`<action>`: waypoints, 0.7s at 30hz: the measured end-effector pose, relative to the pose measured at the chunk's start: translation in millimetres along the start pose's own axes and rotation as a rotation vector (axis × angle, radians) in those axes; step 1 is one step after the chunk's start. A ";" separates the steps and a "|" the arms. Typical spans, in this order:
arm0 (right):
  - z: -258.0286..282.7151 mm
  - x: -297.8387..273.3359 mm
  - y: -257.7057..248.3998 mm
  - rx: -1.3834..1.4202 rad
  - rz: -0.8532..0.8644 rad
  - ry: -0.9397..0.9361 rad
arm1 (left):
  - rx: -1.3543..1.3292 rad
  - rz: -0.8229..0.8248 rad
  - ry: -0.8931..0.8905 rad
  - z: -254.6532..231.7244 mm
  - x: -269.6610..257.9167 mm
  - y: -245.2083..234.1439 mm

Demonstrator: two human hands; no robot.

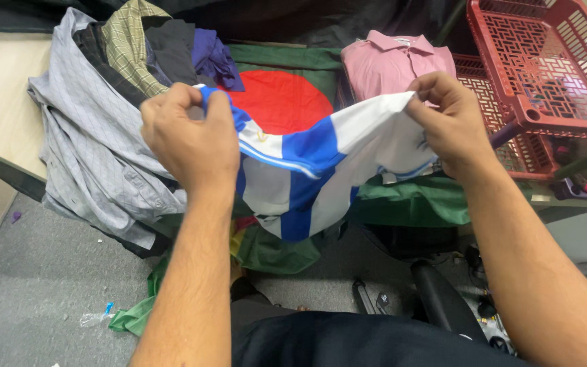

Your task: The person folds a pink shirt, a blue and white striped t-shirt, and a grey striped shirt. They smooth each item, fold sleeves and sides, and stack the folded garments on a table.

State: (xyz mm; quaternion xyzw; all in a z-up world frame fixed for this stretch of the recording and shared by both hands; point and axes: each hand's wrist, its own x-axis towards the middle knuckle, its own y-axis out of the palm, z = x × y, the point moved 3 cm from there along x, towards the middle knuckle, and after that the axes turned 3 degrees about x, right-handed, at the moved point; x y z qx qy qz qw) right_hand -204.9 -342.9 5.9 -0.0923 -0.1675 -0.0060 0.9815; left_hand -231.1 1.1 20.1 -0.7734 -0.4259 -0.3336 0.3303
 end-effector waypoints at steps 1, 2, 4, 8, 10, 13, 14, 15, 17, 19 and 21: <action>-3.6 3.2 -6.3 0.020 -0.057 -0.008 | 0.071 -0.156 0.203 1.7 2.0 -5.1; -7.2 6.1 -12.9 0.062 -0.101 -0.003 | -0.064 -0.036 0.049 13.4 5.5 -2.2; -13.8 12.8 -24.6 0.149 -0.188 0.006 | -0.339 0.213 -0.250 32.5 10.9 4.2; -26.8 22.6 -41.8 0.264 -0.331 -0.012 | -0.335 0.410 -0.242 39.0 21.7 0.7; -32.5 29.7 -44.5 0.329 -0.355 -0.113 | -0.324 0.564 -0.347 38.0 26.3 -1.4; -44.5 35.3 -51.0 0.311 -0.440 -0.111 | -0.341 0.828 -0.436 34.4 37.5 -4.2; -48.1 37.3 -52.1 0.286 -0.458 -0.131 | -0.326 0.971 -0.387 32.6 43.0 -3.4; -51.8 39.5 -53.0 0.260 -0.476 -0.151 | -0.311 1.113 -0.334 32.5 49.7 -3.3; -59.2 42.7 -56.7 0.215 -0.525 -0.182 | -0.207 1.341 -0.275 35.0 59.4 0.6; -67.4 46.7 -59.2 0.185 -0.583 -0.210 | -0.017 1.503 -0.261 42.1 70.2 6.0; -75.7 53.0 -60.2 0.170 -0.603 -0.273 | 0.050 1.564 -0.322 52.2 82.5 10.7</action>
